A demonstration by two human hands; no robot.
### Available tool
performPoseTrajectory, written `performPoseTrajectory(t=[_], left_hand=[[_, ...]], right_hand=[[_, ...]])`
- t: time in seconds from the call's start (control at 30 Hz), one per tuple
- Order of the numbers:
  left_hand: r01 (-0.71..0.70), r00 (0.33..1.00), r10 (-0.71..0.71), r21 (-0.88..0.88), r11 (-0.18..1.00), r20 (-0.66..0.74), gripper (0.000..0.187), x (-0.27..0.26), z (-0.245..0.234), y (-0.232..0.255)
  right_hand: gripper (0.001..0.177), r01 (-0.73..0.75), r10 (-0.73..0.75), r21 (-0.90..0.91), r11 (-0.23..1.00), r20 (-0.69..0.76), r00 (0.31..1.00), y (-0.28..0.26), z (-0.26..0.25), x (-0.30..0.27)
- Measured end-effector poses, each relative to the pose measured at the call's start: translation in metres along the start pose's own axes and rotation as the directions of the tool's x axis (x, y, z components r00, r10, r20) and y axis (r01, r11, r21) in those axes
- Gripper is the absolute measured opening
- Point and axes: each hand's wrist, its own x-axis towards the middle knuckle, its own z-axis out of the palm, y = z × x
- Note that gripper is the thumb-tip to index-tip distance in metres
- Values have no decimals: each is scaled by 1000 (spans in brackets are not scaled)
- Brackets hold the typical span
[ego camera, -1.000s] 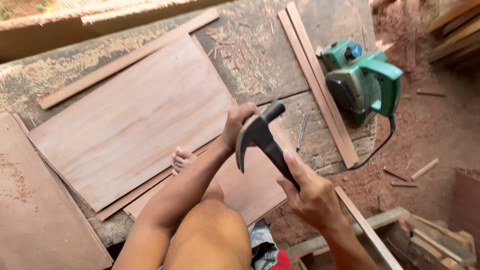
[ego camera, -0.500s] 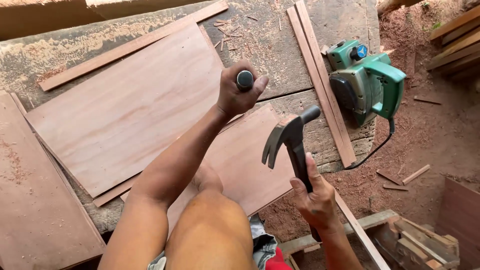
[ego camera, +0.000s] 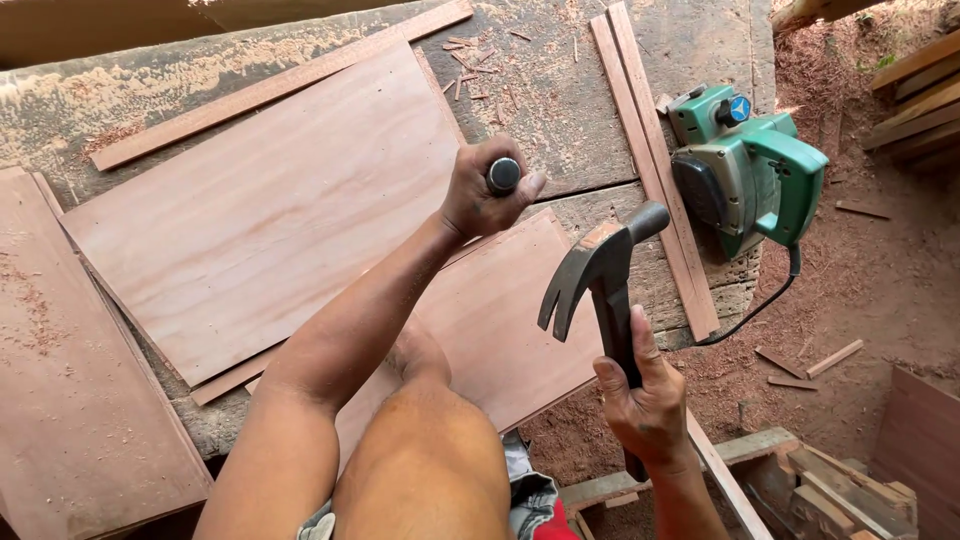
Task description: Joining wooden panels together using a hammer and chisel.
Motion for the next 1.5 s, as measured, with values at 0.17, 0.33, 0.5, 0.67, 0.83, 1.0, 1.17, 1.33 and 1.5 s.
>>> performPoseTrajectory(t=[0.17, 0.33, 0.5, 0.67, 0.83, 1.0, 1.17, 1.33, 1.5], left_hand=[[-51, 998, 50, 19, 999, 39, 23, -10, 3, 2], [-26, 997, 22, 57, 998, 69, 23, -15, 6, -1], [-153, 981, 142, 78, 985, 135, 27, -25, 12, -29], [-13, 999, 12, -17, 1000, -44, 17, -17, 1, -12], [-123, 973, 93, -130, 984, -212, 14, -11, -34, 20], [-147, 982, 140, -49, 988, -124, 13, -15, -47, 47], [-253, 962, 244, 64, 965, 122, 28, -14, -20, 77], [-533, 680, 429, -2, 846, 594, 37, -49, 33, 90], [-846, 390, 520, 72, 529, 760, 22, -90, 54, 68]], right_hand=[[67, 74, -75, -33, 997, -29, 997, -10, -3, 9], [64, 277, -286, -83, 957, -115, 951, -36, 10, 40], [63, 23, 13, -293, 956, 120, 993, -2, 31, 42], [62, 85, -120, -224, 971, -150, 981, 45, 25, -32], [55, -498, 449, -275, 823, -224, 865, 141, -4, -72], [53, -558, 480, -330, 761, -293, 827, 217, -25, -50], [48, -343, 114, -653, 675, -367, 923, 219, -22, -15], [47, -340, 339, 35, 940, -211, 917, 113, 20, 26], [50, -424, 258, 865, -268, 488, 834, 44, 54, 28]])
